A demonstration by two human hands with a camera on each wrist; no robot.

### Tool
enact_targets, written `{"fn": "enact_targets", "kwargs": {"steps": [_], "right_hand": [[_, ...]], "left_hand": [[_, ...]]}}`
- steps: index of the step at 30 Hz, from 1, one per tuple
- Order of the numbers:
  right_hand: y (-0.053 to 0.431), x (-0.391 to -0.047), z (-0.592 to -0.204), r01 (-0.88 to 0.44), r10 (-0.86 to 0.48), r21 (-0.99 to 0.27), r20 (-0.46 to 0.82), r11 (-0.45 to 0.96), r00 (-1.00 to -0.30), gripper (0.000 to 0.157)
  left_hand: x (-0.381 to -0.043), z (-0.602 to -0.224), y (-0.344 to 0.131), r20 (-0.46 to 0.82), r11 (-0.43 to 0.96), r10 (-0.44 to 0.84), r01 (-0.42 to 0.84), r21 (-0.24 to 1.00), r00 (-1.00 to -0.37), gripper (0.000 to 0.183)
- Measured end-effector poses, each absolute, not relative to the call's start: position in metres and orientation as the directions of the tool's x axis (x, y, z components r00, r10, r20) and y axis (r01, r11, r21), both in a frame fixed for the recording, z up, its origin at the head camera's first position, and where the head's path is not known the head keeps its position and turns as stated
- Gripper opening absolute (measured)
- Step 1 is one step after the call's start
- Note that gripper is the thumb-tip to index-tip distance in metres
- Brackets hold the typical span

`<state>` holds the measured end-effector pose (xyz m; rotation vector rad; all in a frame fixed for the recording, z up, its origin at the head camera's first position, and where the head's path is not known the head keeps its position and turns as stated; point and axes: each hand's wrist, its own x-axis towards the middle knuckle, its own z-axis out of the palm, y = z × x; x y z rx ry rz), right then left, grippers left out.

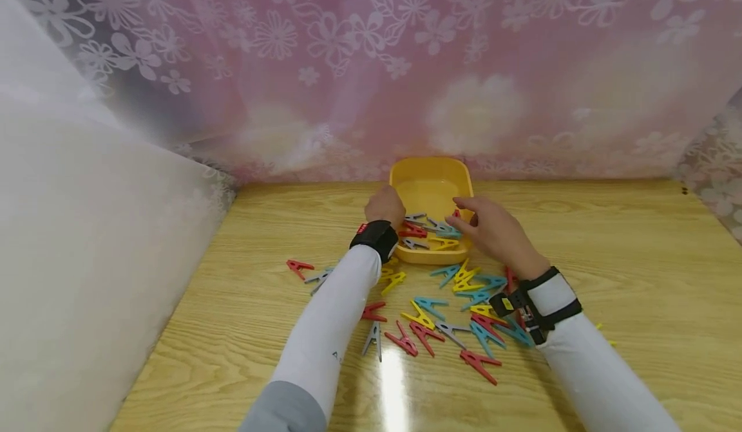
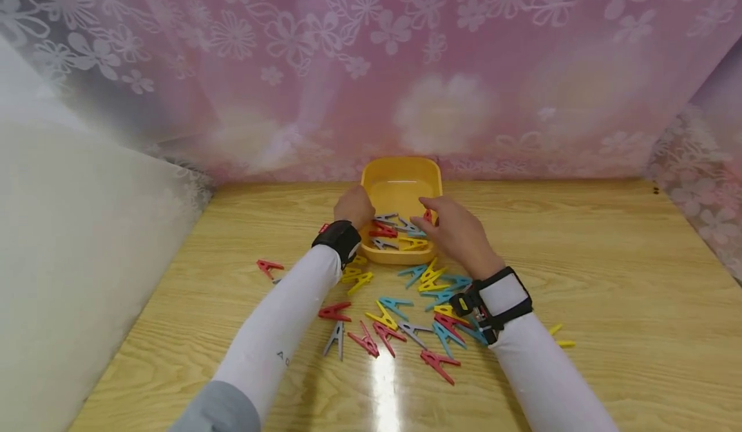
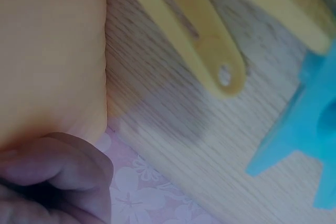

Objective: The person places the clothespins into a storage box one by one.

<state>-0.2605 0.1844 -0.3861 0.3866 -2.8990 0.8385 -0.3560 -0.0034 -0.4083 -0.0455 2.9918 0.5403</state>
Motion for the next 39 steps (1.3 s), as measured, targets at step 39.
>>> {"fn": "enact_targets", "kwargs": {"steps": [39], "right_hand": [[0.326, -0.174, -0.418, -0.132, -0.097, -0.552, 0.093, 0.824, -0.991, 0.038]], "left_hand": [[-0.367, -0.417, -0.002, -0.094, 0.941, 0.023, -0.01, 0.338, -0.995, 0.023]]}}
